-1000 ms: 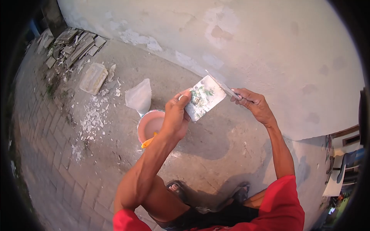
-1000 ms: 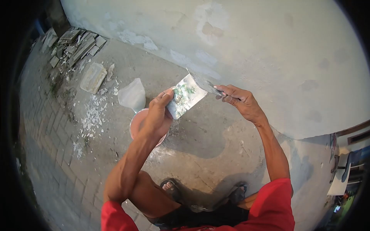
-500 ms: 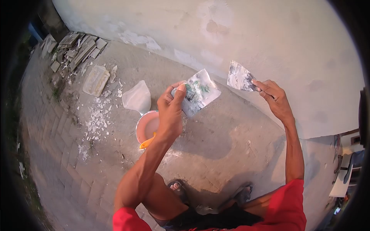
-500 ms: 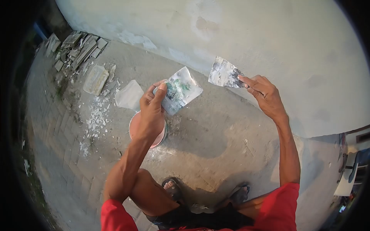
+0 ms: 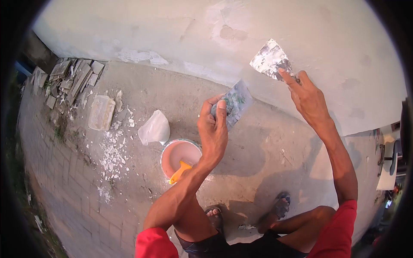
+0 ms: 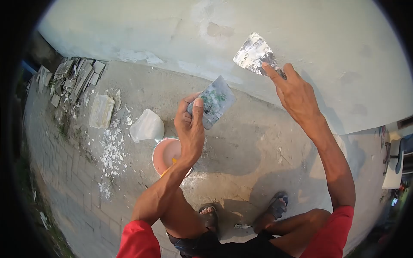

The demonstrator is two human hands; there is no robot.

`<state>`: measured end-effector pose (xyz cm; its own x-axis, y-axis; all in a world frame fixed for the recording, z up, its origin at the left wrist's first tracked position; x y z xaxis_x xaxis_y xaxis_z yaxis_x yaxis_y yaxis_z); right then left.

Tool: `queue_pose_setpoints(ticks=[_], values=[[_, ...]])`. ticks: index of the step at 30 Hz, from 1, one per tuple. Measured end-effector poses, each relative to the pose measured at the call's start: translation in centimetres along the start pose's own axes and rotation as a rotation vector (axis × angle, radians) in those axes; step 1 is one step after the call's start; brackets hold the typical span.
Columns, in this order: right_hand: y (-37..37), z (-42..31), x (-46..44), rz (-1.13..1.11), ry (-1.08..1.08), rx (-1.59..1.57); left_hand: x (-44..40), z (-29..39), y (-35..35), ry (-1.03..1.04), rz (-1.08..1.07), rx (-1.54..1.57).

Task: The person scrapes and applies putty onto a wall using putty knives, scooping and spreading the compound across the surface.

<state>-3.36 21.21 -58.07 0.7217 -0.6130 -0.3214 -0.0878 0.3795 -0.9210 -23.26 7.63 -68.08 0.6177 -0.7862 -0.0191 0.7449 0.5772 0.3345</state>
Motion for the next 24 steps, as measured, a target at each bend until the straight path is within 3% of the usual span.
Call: queue_pose_setpoints(ticks=[2,5,7,10,13,17,19,24], values=[[2.6,-1.6,-1.6,0.086,0.011,-0.047,0.6,1.9,0.3,0.019,-0.006,0.038],[6.3,-1.0,-5.6,0.231,-0.154,-0.054,1.2,2.1,-0.5,0.082,-0.029,0.004],[7.6,-0.1,-8.7,0.41,-0.296,0.109,1.2,1.7,-1.4,0.135,-0.048,-0.078],[7.7,0.3,-12.6,0.492,-0.359,0.224,1.4,1.7,-3.0,0.154,-0.054,-0.156],[7.1,0.5,-14.8,0.441,-0.325,0.326,1.1,3.6,-4.3,0.046,-0.02,-0.35],[5.7,2.7,-12.7,0.449,-0.205,0.392,0.5,5.3,-3.3,0.024,0.039,-0.209],[5.0,4.3,-10.8,0.322,-0.145,0.41,-0.3,6.5,-3.0,0.038,-0.14,-0.307],[2.4,2.2,-7.2,0.256,-0.09,0.142,1.6,14.5,-5.1,-0.081,-0.166,-0.358]])
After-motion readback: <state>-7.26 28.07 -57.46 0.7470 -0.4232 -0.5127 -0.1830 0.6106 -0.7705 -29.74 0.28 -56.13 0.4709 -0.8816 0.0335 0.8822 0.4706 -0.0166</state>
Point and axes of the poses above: each hand's wrist, its own x-axis away from the middle knuckle, its own y-axis out of the palm, z = x × y, the point moved 1 cm from there along -x, towards the middle knuckle, and after that the axes turned 4 degrees about z, right-handed, at the moved point
